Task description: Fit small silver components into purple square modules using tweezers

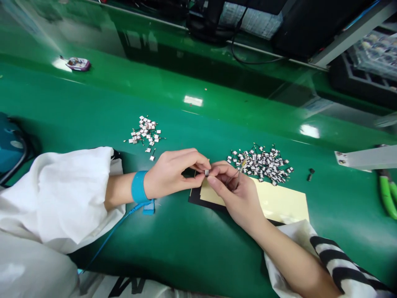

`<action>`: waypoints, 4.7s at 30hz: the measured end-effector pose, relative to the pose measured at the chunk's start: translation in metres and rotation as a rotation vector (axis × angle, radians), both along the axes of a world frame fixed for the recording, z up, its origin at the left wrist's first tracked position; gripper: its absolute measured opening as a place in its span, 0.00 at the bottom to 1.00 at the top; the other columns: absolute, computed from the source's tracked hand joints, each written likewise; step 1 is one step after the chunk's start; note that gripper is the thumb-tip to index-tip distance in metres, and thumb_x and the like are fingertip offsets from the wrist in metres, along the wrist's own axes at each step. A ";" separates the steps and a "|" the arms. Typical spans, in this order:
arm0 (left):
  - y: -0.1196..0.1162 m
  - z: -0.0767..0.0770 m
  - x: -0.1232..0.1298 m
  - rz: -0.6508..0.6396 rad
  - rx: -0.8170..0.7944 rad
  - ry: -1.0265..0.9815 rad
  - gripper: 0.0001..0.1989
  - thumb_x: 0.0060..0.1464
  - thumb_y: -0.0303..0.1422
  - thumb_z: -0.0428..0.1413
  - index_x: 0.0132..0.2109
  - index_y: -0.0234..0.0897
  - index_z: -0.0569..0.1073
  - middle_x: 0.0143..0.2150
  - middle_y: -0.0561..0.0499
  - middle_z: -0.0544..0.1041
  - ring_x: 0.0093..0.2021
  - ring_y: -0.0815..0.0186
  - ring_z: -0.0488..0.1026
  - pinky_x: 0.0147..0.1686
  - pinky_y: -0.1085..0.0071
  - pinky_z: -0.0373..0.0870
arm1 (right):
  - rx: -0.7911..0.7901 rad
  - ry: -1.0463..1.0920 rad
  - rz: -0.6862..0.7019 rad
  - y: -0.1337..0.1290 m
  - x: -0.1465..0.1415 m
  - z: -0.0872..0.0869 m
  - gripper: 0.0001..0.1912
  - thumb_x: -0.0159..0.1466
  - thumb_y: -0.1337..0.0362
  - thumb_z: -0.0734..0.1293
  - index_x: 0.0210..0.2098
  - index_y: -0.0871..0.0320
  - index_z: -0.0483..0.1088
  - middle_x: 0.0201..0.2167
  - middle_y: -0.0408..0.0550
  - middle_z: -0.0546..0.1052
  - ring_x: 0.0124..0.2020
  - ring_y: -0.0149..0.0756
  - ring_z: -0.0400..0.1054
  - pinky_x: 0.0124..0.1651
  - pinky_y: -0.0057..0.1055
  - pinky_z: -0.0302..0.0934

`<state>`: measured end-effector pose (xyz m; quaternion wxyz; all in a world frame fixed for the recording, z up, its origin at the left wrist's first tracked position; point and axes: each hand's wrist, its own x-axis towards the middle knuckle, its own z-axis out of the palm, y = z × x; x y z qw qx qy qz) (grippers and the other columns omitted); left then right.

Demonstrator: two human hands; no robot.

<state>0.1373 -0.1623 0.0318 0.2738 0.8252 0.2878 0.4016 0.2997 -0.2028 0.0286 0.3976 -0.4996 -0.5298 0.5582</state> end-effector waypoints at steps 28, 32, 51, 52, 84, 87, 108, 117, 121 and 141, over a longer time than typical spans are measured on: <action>-0.001 -0.003 -0.001 -0.031 0.114 -0.017 0.04 0.47 0.22 0.55 0.33 0.32 0.69 0.29 0.50 0.74 0.29 0.72 0.72 0.31 0.79 0.70 | -0.116 0.178 -0.095 0.005 -0.005 -0.003 0.13 0.49 0.60 0.70 0.23 0.60 0.63 0.24 0.42 0.67 0.25 0.28 0.59 0.28 0.26 0.51; -0.001 -0.003 0.000 -0.024 -0.018 -0.043 0.03 0.47 0.24 0.55 0.33 0.33 0.69 0.28 0.50 0.73 0.28 0.71 0.72 0.28 0.77 0.73 | -0.090 0.261 -0.083 0.008 -0.003 -0.001 0.15 0.48 0.58 0.71 0.21 0.60 0.62 0.23 0.42 0.68 0.27 0.30 0.60 0.30 0.27 0.52; 0.012 -0.011 0.004 0.012 -0.289 -0.062 0.06 0.46 0.22 0.56 0.34 0.33 0.68 0.30 0.50 0.72 0.31 0.71 0.73 0.32 0.78 0.75 | -0.132 0.302 -0.140 0.019 -0.001 -0.008 0.07 0.51 0.65 0.65 0.23 0.61 0.62 0.21 0.40 0.63 0.24 0.27 0.56 0.28 0.25 0.48; 0.013 -0.011 0.004 0.002 -0.283 -0.063 0.06 0.46 0.22 0.56 0.34 0.33 0.68 0.30 0.51 0.72 0.31 0.71 0.73 0.32 0.78 0.75 | -0.132 0.296 -0.135 0.019 0.000 -0.007 0.07 0.51 0.65 0.65 0.23 0.61 0.63 0.20 0.39 0.62 0.24 0.26 0.55 0.27 0.25 0.47; 0.017 0.013 -0.093 -0.023 0.252 0.793 0.10 0.57 0.28 0.46 0.43 0.35 0.70 0.37 0.46 0.71 0.36 0.66 0.69 0.36 0.70 0.69 | 0.321 -1.054 -0.004 0.043 0.042 0.030 0.05 0.59 0.66 0.63 0.31 0.59 0.71 0.30 0.47 0.72 0.31 0.38 0.66 0.29 0.28 0.52; 0.018 0.015 -0.089 -0.006 0.291 0.748 0.07 0.56 0.28 0.47 0.39 0.34 0.70 0.34 0.47 0.72 0.34 0.67 0.70 0.35 0.71 0.69 | 0.362 -0.968 0.114 0.031 0.023 0.027 0.05 0.59 0.65 0.64 0.30 0.59 0.71 0.29 0.46 0.72 0.32 0.37 0.67 0.30 0.28 0.55; 0.060 -0.008 0.030 0.016 -0.184 -0.186 0.04 0.48 0.24 0.56 0.33 0.34 0.73 0.33 0.50 0.69 0.35 0.73 0.69 0.35 0.81 0.70 | 0.321 -0.957 0.265 0.017 -0.006 0.004 0.03 0.52 0.73 0.67 0.28 0.63 0.70 0.26 0.50 0.71 0.27 0.37 0.66 0.24 0.27 0.53; 0.048 -0.012 0.027 -0.026 -0.110 -0.213 0.13 0.45 0.20 0.57 0.39 0.35 0.69 0.33 0.51 0.69 0.34 0.71 0.71 0.35 0.77 0.71 | 0.044 0.102 -0.205 0.041 0.025 0.000 0.09 0.51 0.59 0.67 0.26 0.60 0.71 0.14 0.38 0.58 0.18 0.25 0.51 0.20 0.24 0.43; 0.048 -0.012 0.025 -0.067 0.011 -0.147 0.15 0.43 0.19 0.57 0.39 0.35 0.69 0.32 0.50 0.70 0.34 0.69 0.70 0.34 0.74 0.71 | 0.044 0.201 -0.177 0.041 0.021 -0.002 0.09 0.51 0.60 0.67 0.25 0.61 0.71 0.21 0.43 0.67 0.23 0.28 0.58 0.23 0.25 0.50; 0.044 -0.004 0.031 -0.066 0.181 -0.013 0.09 0.46 0.22 0.55 0.38 0.33 0.68 0.28 0.51 0.71 0.28 0.74 0.70 0.29 0.81 0.70 | 0.033 0.153 -0.137 0.038 0.023 -0.001 0.10 0.52 0.60 0.67 0.23 0.61 0.67 0.27 0.45 0.70 0.29 0.31 0.62 0.32 0.28 0.54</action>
